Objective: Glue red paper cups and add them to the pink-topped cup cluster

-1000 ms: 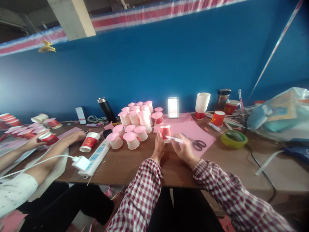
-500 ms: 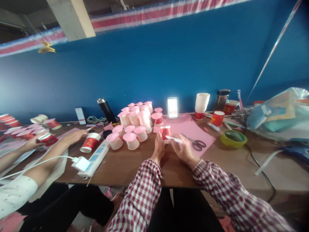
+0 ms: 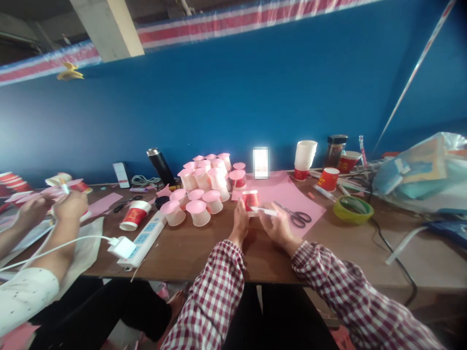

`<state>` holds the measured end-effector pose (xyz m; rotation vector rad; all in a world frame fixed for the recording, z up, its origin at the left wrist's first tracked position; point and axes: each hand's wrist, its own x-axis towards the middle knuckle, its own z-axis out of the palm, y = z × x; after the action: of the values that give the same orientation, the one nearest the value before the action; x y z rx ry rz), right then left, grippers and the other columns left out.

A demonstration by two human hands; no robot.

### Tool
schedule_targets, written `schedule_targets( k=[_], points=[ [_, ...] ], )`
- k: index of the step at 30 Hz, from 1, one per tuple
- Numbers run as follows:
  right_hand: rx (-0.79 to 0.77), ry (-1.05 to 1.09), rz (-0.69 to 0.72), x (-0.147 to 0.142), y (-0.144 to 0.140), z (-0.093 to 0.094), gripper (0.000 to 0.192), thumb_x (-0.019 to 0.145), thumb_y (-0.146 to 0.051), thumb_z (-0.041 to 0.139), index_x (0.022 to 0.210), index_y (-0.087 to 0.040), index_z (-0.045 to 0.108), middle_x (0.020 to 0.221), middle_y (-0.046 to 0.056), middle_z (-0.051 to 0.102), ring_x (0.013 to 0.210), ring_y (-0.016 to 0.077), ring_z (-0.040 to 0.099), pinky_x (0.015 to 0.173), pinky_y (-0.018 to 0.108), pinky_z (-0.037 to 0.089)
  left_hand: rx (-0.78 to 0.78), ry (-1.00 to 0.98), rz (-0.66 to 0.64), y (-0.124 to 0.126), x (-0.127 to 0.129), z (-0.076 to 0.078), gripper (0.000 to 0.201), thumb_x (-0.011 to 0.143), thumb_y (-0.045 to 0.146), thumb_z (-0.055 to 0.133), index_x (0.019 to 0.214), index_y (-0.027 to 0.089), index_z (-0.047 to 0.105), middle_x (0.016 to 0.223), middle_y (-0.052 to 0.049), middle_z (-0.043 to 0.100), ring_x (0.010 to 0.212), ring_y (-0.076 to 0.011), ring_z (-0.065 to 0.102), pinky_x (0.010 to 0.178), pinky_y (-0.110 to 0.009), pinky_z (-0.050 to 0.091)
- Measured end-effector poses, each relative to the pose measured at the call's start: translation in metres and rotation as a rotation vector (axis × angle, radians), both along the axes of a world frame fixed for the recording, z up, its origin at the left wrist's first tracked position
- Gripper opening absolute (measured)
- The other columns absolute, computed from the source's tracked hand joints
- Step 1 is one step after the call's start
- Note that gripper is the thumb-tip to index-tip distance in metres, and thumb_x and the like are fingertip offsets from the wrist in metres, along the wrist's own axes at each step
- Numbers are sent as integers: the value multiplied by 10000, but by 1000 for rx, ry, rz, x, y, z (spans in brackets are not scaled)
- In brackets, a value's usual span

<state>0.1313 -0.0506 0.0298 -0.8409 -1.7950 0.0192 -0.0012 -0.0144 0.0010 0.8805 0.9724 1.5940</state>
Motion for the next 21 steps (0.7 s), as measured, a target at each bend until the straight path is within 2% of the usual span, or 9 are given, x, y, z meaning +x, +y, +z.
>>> schedule_targets(
  k=[5,13,21],
  points=[
    [18,-26,5,0,1,-1,124,965,-246,492,922,-206,601,830,56,671,724,187,641,679,294,508,28,57,39,-1,1,4,553,835,683,535,1025,175,639,952,-121,711,993,-299,651,802,-391,530],
    [-3,-47,6,0,2,-2,148,966,-246,481,892,-207,603,804,53,659,714,186,633,670,291,504,32,110,32,-7,1,8,484,858,644,534,966,186,648,959,-112,710,989,-284,643,825,-385,522],
    [11,-45,-4,1,3,-5,135,961,-223,482,924,-201,610,835,64,691,727,198,658,672,296,511,59,160,4,-12,2,12,472,867,631,521,890,176,642,820,-83,678,819,-222,633,742,-340,505]
  ],
)
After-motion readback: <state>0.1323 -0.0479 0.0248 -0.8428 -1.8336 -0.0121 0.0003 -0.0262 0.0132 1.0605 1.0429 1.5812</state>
